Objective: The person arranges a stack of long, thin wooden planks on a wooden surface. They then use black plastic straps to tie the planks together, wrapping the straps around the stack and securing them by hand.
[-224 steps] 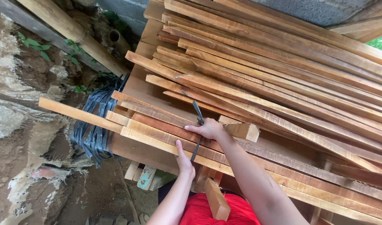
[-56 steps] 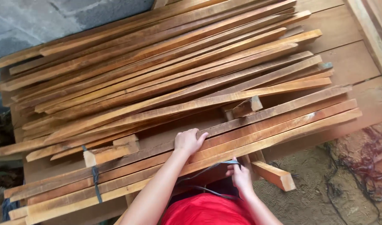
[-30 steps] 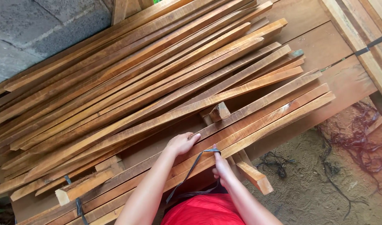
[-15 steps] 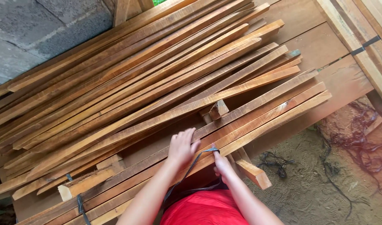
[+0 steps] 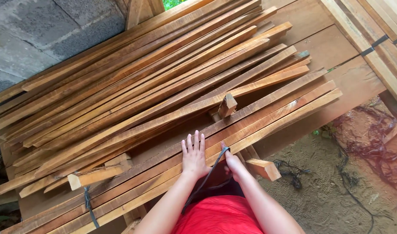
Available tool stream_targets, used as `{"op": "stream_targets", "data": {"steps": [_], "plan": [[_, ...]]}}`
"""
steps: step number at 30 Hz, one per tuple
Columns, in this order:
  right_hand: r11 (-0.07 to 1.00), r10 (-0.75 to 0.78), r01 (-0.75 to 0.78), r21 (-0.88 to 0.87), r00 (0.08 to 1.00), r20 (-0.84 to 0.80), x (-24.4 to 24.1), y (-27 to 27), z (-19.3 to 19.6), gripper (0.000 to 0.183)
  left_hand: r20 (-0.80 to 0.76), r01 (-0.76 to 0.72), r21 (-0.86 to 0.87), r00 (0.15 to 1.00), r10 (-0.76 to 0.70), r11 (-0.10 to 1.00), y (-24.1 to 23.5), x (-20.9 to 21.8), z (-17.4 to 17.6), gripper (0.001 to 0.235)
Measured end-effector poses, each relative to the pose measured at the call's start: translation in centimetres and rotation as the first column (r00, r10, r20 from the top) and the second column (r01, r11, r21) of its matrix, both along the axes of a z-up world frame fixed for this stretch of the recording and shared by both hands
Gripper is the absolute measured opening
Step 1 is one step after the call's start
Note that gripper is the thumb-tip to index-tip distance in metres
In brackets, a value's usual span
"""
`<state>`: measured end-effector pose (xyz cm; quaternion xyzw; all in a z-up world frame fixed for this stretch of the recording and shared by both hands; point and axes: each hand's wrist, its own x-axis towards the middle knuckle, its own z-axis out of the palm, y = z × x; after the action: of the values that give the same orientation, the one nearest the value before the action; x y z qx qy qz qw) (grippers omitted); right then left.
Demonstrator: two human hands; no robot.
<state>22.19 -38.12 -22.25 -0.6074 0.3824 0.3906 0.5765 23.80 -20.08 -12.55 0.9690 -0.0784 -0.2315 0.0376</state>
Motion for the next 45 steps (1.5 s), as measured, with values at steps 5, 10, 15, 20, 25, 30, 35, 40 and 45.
{"op": "stream_targets", "data": {"steps": [5, 10, 15, 20, 25, 30, 35, 40, 45], "plan": [[0.993, -0.068, 0.067, 0.097, 0.998, -0.001, 0.3, 0.0, 0.8, 0.068, -0.065, 0.038, 0.115, 0.997, -0.031, 0.993, -0.6, -0.1, -0.2, 0.136], [0.992, -0.075, 0.080, 0.095, 0.996, -0.054, 0.5, 0.0, 0.7, 0.067, -0.068, 0.004, 0.082, 0.998, 0.002, 0.997, -0.5, -0.2, -1.1, 0.133], [0.994, -0.052, 0.056, 0.092, 0.998, -0.047, 0.5, 0.0, 0.6, 0.070, -0.086, -0.002, 0.075, 0.996, 0.008, 0.997, -0.6, -0.1, -0.6, 0.137], [0.997, -0.026, 0.028, 0.072, 0.999, -0.035, 0.4, 0.3, 0.6, 0.072, -0.094, -0.006, 0.061, 0.995, 0.012, 0.998, -0.5, -0.2, -1.1, 0.137], [1.000, -0.003, 0.002, -0.008, 0.999, -0.036, 0.8, -0.1, 1.5, 0.073, -0.017, 0.010, 0.077, 1.000, -0.009, 0.997, -1.0, -0.1, -1.4, 0.135], [0.997, -0.035, 0.036, 0.066, 0.999, -0.018, 0.0, -0.2, 0.2, 0.069, -0.079, 0.012, 0.100, 0.997, -0.004, 0.995, -0.8, -0.4, -1.1, 0.137], [0.999, -0.018, 0.018, 0.051, 1.000, 0.002, 0.3, -0.1, 0.4, 0.071, -0.057, 0.007, 0.088, 0.998, -0.002, 0.996, -0.8, -0.2, -0.8, 0.138], [0.999, -0.016, 0.015, 0.048, 1.000, 0.011, 0.0, 0.1, 0.4, 0.072, -0.084, -0.002, 0.064, 0.996, 0.007, 0.998, -0.6, -0.4, -0.7, 0.140], [0.998, -0.056, 0.055, 0.020, 0.998, 0.009, 0.1, 0.5, 1.0, 0.070, -0.086, 0.014, 0.065, 0.996, -0.008, 0.998, -0.4, -0.2, -0.1, 0.141]]}}
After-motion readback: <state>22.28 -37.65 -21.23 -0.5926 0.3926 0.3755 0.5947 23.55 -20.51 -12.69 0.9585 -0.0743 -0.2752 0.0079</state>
